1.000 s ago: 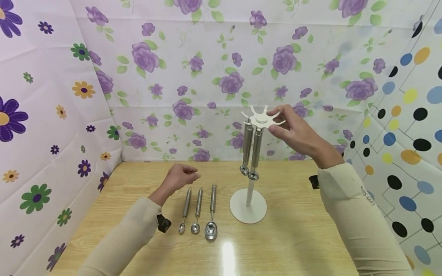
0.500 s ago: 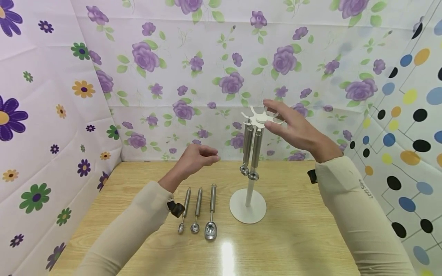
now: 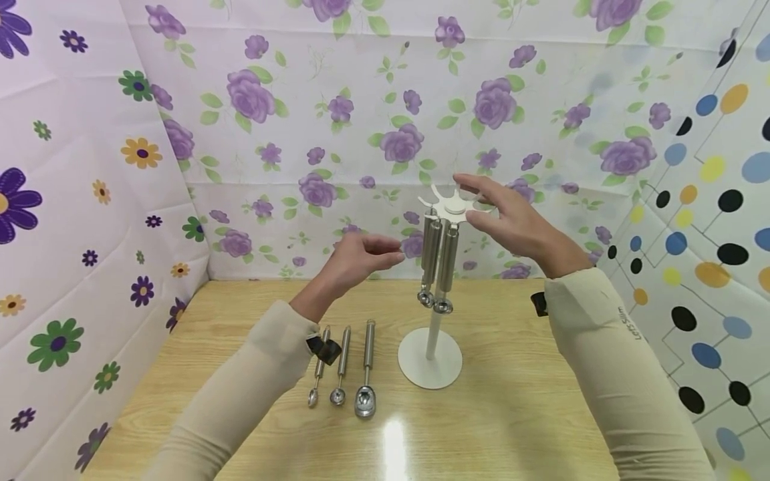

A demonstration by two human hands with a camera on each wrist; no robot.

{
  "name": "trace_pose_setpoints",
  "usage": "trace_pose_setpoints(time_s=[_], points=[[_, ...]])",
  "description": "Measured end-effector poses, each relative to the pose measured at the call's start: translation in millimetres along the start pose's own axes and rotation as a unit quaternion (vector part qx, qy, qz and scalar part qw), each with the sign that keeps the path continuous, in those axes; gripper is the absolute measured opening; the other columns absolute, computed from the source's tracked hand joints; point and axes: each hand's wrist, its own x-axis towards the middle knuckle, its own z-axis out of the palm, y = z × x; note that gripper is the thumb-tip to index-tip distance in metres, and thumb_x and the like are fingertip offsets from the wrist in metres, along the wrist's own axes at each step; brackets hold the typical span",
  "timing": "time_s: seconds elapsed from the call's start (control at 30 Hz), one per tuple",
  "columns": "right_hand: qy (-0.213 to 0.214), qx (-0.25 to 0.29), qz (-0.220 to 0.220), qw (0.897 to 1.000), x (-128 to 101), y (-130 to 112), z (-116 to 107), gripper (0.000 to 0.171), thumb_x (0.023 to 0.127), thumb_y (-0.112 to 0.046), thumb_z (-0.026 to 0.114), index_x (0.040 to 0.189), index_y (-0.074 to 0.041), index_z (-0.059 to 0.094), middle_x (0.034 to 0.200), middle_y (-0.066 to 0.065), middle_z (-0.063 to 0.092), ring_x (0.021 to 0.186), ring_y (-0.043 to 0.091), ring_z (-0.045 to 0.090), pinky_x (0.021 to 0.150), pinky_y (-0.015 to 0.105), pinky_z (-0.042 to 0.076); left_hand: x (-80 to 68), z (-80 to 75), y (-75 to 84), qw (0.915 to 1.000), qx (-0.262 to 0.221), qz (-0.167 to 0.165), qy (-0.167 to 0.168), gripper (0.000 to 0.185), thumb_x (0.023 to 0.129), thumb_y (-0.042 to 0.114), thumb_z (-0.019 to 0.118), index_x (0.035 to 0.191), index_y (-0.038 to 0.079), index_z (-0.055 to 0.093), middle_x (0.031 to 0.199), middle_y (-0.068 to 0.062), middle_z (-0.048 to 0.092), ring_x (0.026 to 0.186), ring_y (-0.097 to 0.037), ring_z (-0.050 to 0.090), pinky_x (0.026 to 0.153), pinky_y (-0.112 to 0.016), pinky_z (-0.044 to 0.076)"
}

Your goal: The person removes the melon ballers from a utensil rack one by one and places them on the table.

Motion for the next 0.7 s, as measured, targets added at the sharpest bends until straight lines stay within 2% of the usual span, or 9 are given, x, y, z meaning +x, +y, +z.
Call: trace_pose_setpoints(time_s=[0.1, 0.3, 0.53, 0.7], points=[[0.002, 0.003, 0.006, 1.0, -1, 0, -1, 0.053, 0.105, -0.022, 0.047, 0.156, -0.016, 0.035, 0.158, 0.01, 0.034, 0.141, 0.039, 0.032, 0.11, 0.065, 0.027, 1.3, 1.3, 2.8, 0.9999, -0.011, 0.008, -0.007, 0.031, 0.094, 0.019, 0.073, 0.123, 0.009, 0.072, 0.116, -0.003, 0.07, 0.104, -0.017, 0.066, 0.09, -0.033, 0.056], [0.002, 0.002, 0.016, 1.0, -1, -2, -2, 0.05, 0.106, -0.027, 0.046, 0.155, -0.019, 0.039, 0.16, 0.009, 0.033, 0.139, 0.048, 0.032, 0.104, 0.072, 0.027, 4.7, 6.4, 8.3, 0.9979, -0.035, 0.045, -0.028, 0.033, 0.095, 0.014, 0.071, 0.127, 0.005, 0.069, 0.125, -0.008, 0.067, 0.111, -0.019, 0.064, 0.093, -0.03, 0.054], [0.029, 0.005, 0.012, 0.999, -2, 1, -1, 0.047, 0.105, -0.027, 0.048, 0.151, -0.018, 0.047, 0.156, 0.01, 0.04, 0.134, 0.045, 0.039, 0.1, 0.071, 0.032, 11.4, 17.6, 14.1, 0.9929, -0.05, 0.096, -0.048, 0.035, 0.094, 0.009, 0.071, 0.128, 0.002, 0.067, 0.123, -0.011, 0.069, 0.108, -0.019, 0.066, 0.089, -0.026, 0.055], [0.049, 0.007, -0.002, 0.999, -2, 3, 2, 0.045, 0.104, -0.025, 0.048, 0.147, -0.012, 0.052, 0.15, 0.014, 0.046, 0.128, 0.041, 0.044, 0.098, 0.066, 0.036, 15.9, 23.6, 14.7, 0.9924, -0.045, 0.101, -0.053, 0.033, 0.094, 0.007, 0.07, 0.127, 0.002, 0.068, 0.12, -0.011, 0.07, 0.104, -0.017, 0.068, 0.087, -0.025, 0.056]])
